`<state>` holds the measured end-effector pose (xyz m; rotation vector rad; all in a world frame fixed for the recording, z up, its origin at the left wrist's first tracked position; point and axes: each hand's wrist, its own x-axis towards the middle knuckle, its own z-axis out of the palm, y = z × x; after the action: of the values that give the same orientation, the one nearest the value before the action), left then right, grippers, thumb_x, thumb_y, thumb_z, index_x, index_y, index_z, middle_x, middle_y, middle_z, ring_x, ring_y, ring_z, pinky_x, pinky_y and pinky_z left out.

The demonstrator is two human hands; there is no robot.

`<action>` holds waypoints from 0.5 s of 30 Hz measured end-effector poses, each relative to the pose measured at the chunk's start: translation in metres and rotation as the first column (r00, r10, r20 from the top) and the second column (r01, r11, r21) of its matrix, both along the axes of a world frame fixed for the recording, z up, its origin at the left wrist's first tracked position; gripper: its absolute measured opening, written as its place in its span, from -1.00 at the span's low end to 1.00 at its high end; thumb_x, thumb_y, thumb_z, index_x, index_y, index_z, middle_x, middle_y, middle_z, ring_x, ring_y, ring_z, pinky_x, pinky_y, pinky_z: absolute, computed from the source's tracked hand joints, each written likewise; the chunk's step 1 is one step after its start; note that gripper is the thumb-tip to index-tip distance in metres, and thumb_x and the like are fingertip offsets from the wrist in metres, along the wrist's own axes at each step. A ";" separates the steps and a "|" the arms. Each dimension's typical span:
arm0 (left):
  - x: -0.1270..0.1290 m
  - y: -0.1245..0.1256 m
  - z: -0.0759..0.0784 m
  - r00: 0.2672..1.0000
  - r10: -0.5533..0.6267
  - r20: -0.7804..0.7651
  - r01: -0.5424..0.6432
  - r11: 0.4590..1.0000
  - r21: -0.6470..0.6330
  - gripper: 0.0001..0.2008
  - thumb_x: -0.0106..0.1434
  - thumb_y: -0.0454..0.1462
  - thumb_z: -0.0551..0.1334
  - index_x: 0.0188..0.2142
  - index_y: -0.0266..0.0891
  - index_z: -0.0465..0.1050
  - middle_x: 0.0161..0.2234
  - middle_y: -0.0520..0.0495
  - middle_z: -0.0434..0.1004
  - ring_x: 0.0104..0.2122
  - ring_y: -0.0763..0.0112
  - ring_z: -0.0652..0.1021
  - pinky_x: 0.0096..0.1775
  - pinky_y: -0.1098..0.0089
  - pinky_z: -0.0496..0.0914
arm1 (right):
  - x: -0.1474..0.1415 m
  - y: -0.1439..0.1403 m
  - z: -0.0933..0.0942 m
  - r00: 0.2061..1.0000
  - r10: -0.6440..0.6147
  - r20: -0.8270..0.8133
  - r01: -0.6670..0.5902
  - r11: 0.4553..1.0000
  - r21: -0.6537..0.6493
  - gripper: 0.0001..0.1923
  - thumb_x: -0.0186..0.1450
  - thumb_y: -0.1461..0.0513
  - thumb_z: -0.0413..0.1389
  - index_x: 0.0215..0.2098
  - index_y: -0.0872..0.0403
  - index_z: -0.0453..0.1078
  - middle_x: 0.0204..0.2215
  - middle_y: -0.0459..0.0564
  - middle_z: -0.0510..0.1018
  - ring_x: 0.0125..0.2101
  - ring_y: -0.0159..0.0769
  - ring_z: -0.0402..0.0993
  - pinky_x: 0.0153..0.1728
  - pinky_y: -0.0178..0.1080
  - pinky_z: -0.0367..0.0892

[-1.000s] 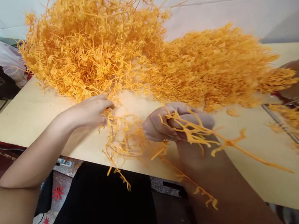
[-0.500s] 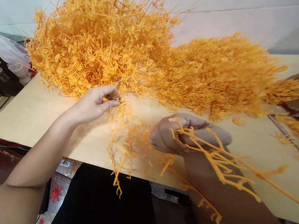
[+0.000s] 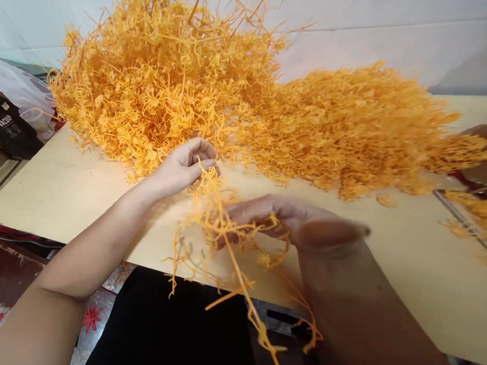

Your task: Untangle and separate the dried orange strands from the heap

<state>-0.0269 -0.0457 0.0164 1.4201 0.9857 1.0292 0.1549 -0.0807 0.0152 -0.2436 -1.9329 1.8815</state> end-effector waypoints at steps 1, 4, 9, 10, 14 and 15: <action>-0.001 0.000 -0.001 1.000 -0.020 0.000 0.020 1.000 0.015 -0.89 0.09 -0.40 0.22 -0.42 -0.29 0.27 -0.58 0.11 0.27 -0.60 0.67 0.27 -0.51 0.54 0.16 | -0.001 0.000 -0.002 0.992 -0.126 -0.015 0.126 0.991 -0.044 -0.29 0.05 -0.30 -0.13 -0.46 0.12 0.49 -0.45 0.05 0.48 -0.36 -0.27 0.41 -0.25 -0.19 0.32; -0.001 -0.004 0.000 0.998 -0.064 -0.003 0.064 0.995 0.077 -0.90 0.08 -0.40 0.23 -0.40 -0.30 0.30 -0.55 0.10 0.29 -0.59 0.68 0.28 -0.51 0.54 0.17 | -0.004 0.003 -0.009 0.842 -0.538 -0.041 0.526 0.835 -0.159 -0.36 0.18 -0.18 -0.13 -0.75 0.09 0.33 -0.61 -0.01 0.37 -0.50 -0.37 0.32 -0.42 -0.27 0.29; 0.002 -0.008 0.002 1.000 0.000 0.020 -0.003 0.992 0.126 -0.86 0.03 -0.41 0.26 -0.42 -0.31 0.29 -0.52 0.09 0.34 -0.52 0.66 0.34 -0.41 0.54 0.24 | -0.019 0.010 -0.020 0.551 -0.831 -0.076 0.830 0.556 -0.051 -0.81 0.13 0.15 0.16 -0.58 0.05 0.39 -0.62 -0.13 0.36 -0.53 -0.46 0.27 -0.48 -0.36 0.24; 0.003 -0.009 0.002 1.000 0.004 0.029 -0.008 0.991 0.133 -0.86 0.03 -0.42 0.26 -0.44 -0.31 0.29 -0.52 0.10 0.33 -0.52 0.67 0.34 -0.40 0.53 0.24 | -0.023 0.009 -0.021 0.564 -0.821 -0.086 0.823 0.568 -0.027 -0.89 0.11 0.16 0.18 -0.49 0.03 0.40 -0.56 -0.13 0.40 -0.51 -0.46 0.30 -0.45 -0.35 0.27; 0.007 -0.009 -0.004 0.998 0.021 0.055 -0.030 0.986 0.165 -0.87 0.03 -0.43 0.24 -0.46 -0.31 0.27 -0.52 0.11 0.33 -0.51 0.66 0.36 -0.37 0.53 0.27 | -0.033 0.004 -0.023 0.663 -0.743 -0.092 0.748 0.663 0.040 -0.75 0.06 0.15 0.22 -0.30 0.01 0.35 -0.35 -0.09 0.48 -0.32 -0.38 0.41 -0.27 -0.26 0.34; 0.008 -0.009 -0.006 0.998 0.029 0.060 -0.039 0.984 0.174 -0.87 0.03 -0.43 0.23 -0.46 -0.31 0.27 -0.52 0.11 0.32 -0.50 0.66 0.37 -0.37 0.52 0.28 | -0.035 0.003 -0.023 0.675 -0.735 -0.071 0.738 0.671 0.074 -0.72 0.05 0.16 0.23 -0.28 0.02 0.34 -0.32 -0.08 0.48 -0.29 -0.35 0.42 -0.24 -0.24 0.35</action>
<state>-0.0191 -0.0545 0.0104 1.5125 0.8981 1.1993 0.1199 -0.0775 -0.0076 -0.8246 -1.5341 1.2194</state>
